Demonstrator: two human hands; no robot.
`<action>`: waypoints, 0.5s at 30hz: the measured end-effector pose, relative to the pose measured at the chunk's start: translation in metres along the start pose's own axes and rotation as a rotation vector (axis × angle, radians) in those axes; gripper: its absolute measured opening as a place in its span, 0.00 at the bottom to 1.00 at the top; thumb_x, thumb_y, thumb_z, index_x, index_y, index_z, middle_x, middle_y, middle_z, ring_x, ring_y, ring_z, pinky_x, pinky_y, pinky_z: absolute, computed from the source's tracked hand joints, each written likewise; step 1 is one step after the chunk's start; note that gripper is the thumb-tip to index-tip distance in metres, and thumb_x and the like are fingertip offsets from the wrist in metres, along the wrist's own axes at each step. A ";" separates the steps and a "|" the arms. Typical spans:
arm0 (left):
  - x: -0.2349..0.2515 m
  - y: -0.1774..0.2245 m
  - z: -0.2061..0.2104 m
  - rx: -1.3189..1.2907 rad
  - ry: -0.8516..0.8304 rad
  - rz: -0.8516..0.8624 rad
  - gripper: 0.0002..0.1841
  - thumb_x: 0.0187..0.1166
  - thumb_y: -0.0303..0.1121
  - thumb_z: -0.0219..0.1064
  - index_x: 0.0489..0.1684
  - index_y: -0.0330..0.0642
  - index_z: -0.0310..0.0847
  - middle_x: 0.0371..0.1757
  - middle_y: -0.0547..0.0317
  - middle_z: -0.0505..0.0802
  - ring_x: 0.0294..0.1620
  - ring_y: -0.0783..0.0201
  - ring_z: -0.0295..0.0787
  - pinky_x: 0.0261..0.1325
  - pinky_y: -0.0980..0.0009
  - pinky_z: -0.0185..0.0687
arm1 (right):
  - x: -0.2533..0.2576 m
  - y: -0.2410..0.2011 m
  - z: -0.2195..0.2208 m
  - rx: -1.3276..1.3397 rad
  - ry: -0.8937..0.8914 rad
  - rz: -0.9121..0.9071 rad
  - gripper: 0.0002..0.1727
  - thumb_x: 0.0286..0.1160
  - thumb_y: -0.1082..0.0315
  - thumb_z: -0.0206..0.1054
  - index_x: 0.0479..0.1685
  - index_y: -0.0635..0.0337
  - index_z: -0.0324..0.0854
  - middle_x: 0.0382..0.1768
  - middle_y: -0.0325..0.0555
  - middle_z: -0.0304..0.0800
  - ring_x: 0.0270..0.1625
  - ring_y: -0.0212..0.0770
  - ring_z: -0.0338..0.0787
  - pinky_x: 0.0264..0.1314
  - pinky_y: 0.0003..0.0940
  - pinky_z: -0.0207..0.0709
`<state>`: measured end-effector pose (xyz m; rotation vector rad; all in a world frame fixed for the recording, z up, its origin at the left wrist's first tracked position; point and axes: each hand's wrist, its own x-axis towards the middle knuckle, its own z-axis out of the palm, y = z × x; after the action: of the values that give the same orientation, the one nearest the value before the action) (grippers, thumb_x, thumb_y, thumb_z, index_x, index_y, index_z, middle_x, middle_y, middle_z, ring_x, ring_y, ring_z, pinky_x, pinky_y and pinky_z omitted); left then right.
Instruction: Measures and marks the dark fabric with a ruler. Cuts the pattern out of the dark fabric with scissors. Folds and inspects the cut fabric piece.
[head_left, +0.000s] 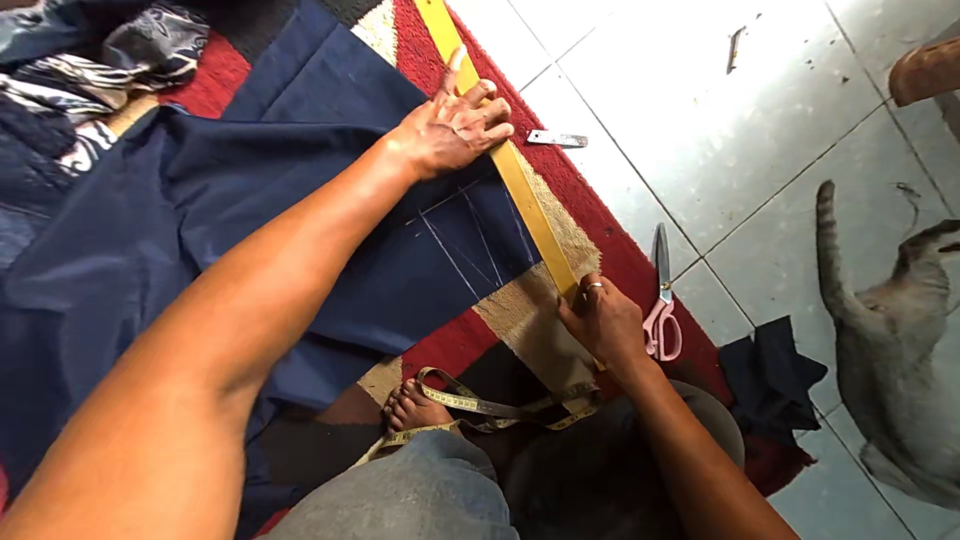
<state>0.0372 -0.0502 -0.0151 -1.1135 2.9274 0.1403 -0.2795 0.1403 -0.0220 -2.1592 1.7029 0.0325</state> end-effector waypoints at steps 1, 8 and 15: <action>-0.014 0.005 -0.006 0.005 0.016 -0.007 0.17 0.88 0.22 0.52 0.67 0.43 0.81 0.70 0.44 0.85 0.81 0.32 0.69 0.79 0.17 0.40 | -0.002 0.001 -0.002 -0.003 -0.015 -0.042 0.22 0.68 0.54 0.72 0.39 0.69 0.85 0.34 0.60 0.90 0.35 0.60 0.94 0.32 0.56 0.84; -0.099 0.037 0.041 -0.069 0.057 -0.134 0.16 0.88 0.25 0.55 0.66 0.45 0.84 0.63 0.45 0.89 0.75 0.35 0.78 0.79 0.20 0.47 | -0.014 -0.006 0.007 -0.025 -0.272 -0.059 0.22 0.79 0.55 0.66 0.52 0.69 0.84 0.44 0.62 0.90 0.44 0.61 0.94 0.42 0.55 0.86; -0.099 0.043 0.043 -0.027 0.146 -0.182 0.16 0.90 0.28 0.55 0.68 0.48 0.84 0.64 0.48 0.89 0.79 0.35 0.74 0.80 0.20 0.43 | -0.016 -0.001 0.009 -0.011 -0.053 -0.084 0.16 0.69 0.60 0.71 0.39 0.68 0.86 0.33 0.59 0.90 0.35 0.58 0.94 0.31 0.53 0.84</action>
<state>0.0818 0.0509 -0.0503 -1.4450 2.9343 0.1011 -0.2808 0.1584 -0.0260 -2.2159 1.5848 0.0746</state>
